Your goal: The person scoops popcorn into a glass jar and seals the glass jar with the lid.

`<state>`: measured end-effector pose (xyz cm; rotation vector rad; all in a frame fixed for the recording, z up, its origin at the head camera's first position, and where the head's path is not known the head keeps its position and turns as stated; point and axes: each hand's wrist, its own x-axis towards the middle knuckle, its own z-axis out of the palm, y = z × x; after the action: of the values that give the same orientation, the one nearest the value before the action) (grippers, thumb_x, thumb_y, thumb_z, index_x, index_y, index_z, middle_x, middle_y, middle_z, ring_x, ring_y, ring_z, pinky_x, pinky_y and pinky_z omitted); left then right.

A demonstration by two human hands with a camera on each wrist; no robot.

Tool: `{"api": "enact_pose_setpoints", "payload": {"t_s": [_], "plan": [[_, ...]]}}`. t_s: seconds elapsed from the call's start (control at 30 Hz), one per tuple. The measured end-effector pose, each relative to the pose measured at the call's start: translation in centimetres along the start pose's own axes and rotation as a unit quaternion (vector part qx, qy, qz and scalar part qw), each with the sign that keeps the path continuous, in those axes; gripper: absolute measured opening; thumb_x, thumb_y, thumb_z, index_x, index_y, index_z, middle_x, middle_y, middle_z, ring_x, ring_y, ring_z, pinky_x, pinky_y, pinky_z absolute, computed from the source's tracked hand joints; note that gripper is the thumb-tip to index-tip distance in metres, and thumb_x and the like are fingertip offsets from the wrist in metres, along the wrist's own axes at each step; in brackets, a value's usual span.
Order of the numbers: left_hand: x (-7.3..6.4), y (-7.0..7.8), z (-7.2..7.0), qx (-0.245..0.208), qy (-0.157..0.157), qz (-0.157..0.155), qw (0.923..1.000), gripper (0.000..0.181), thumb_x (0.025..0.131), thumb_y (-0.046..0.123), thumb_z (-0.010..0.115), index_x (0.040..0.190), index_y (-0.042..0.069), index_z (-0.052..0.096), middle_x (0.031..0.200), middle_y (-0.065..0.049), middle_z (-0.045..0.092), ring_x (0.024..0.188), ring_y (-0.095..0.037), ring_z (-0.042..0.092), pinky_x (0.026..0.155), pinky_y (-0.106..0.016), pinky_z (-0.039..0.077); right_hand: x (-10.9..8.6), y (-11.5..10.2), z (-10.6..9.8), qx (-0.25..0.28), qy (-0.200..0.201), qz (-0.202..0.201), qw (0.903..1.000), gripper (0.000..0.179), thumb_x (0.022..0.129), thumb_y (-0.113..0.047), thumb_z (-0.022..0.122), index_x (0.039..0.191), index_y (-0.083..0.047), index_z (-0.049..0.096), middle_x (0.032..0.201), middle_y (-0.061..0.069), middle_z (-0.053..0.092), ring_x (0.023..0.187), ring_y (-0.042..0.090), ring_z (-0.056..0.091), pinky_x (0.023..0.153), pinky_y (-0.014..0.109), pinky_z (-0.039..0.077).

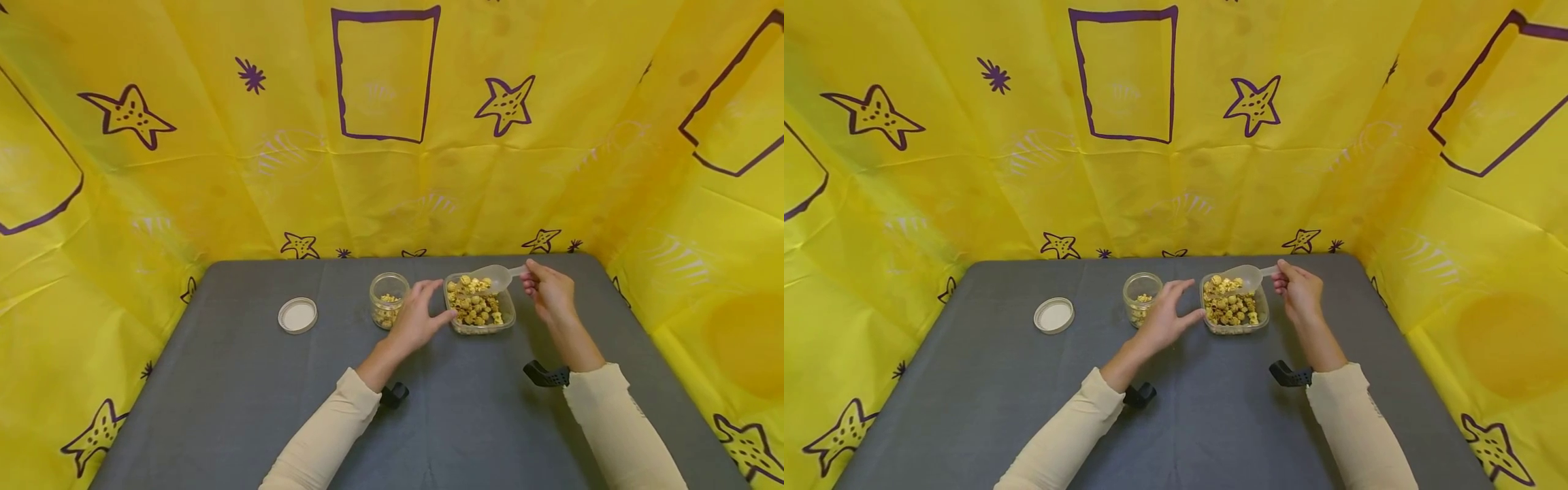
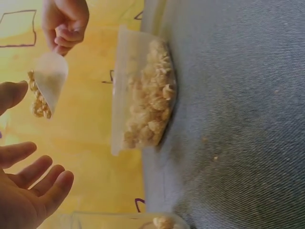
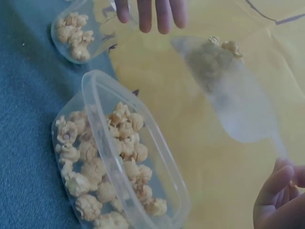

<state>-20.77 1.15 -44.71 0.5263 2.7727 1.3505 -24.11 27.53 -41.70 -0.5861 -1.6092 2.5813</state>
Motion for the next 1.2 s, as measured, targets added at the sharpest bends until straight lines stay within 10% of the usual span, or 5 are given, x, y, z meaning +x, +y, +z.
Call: {"api": "enact_pose_setpoints", "payload": {"t_s": [1.2], "plan": [[-0.1,-0.7,-3.4,0.044,0.112,0.046,0.9917,0.066,0.086,0.035,0.074,0.142,0.010,0.049,0.138,-0.013,0.049,0.127,-0.032,0.048,0.105,-0.051,0.042,-0.1,0.7,4.4,0.028,0.012,-0.024,0.9993,0.028,0.096,-0.011,0.060,0.071,-0.005,0.071,0.057,0.002,0.065,0.048,0.010,0.053,0.046,0.018,0.045]]}}
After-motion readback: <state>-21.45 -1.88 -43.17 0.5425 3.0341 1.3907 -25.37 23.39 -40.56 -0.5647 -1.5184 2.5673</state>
